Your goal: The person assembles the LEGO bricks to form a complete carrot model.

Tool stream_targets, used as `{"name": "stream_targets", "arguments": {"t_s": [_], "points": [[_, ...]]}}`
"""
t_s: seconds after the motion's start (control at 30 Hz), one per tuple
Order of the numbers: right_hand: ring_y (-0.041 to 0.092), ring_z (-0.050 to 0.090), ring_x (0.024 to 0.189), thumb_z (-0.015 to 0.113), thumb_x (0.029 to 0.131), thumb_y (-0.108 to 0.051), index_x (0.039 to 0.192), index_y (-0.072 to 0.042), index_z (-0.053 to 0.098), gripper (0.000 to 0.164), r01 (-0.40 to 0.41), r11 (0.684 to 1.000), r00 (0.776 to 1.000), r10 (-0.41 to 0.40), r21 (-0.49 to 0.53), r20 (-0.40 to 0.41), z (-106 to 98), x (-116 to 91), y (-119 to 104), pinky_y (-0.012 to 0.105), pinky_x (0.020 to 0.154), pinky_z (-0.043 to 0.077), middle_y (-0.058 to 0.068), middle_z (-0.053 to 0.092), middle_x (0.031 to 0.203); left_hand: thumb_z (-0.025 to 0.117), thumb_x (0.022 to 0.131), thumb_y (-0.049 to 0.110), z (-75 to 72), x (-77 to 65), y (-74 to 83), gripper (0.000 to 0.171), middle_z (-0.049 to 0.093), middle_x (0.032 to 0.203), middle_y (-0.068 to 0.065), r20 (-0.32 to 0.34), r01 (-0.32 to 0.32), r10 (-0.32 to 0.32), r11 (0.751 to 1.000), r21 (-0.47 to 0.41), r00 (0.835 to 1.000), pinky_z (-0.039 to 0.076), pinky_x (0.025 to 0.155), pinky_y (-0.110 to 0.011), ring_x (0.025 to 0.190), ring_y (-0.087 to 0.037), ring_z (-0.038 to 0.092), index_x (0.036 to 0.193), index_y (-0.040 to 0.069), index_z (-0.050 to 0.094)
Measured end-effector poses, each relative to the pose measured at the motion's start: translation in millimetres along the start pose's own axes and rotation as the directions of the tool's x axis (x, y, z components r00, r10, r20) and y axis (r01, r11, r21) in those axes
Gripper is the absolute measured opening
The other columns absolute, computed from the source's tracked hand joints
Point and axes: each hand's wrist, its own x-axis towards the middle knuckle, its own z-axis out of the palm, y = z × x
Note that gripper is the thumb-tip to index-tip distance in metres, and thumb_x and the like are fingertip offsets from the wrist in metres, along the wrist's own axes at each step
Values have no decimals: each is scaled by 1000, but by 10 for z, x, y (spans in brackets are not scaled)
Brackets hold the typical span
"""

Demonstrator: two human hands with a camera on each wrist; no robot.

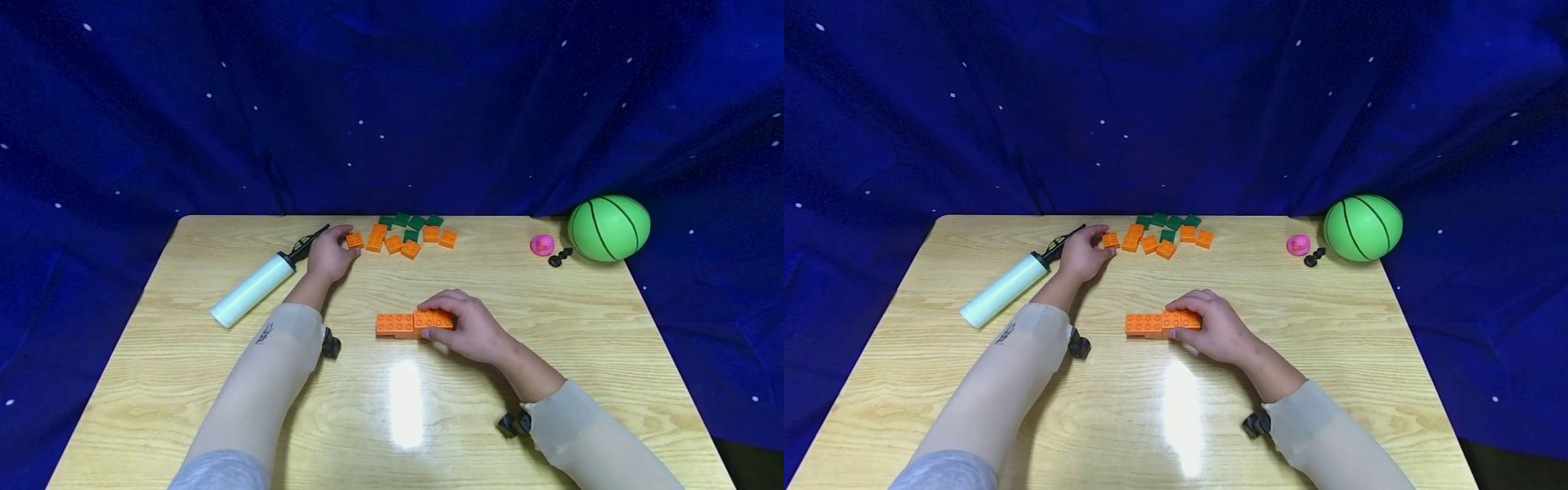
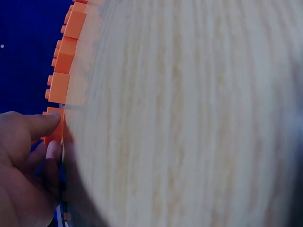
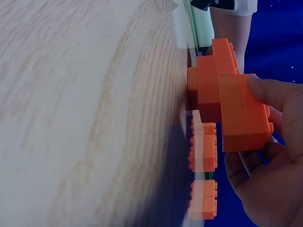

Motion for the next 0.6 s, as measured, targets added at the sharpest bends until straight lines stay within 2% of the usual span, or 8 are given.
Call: {"name": "stream_targets", "arguments": {"t_s": [0.3,0.6], "points": [[21,62,117,85,89,-22,124,-20,74,37,-9,1000,1000,9,5,1,0,-1,-21,46,100,51,-2,68,123,80,91,15,-5,-60,-34,46,67,130,-9,-26,13,-14,998,-54,1000,51,95,-43,109,-29,63,135,11,67],[18,62,115,86,88,-21,123,-19,74,37,-20,1000,1000,20,-15,0,9,-11,-24,45,99,51,-4,68,121,81,91,14,-35,-153,-86,44,68,129,-9,-27,-13,10,994,-107,1000,52,87,-41,96,-25,64,133,10,69]]}}
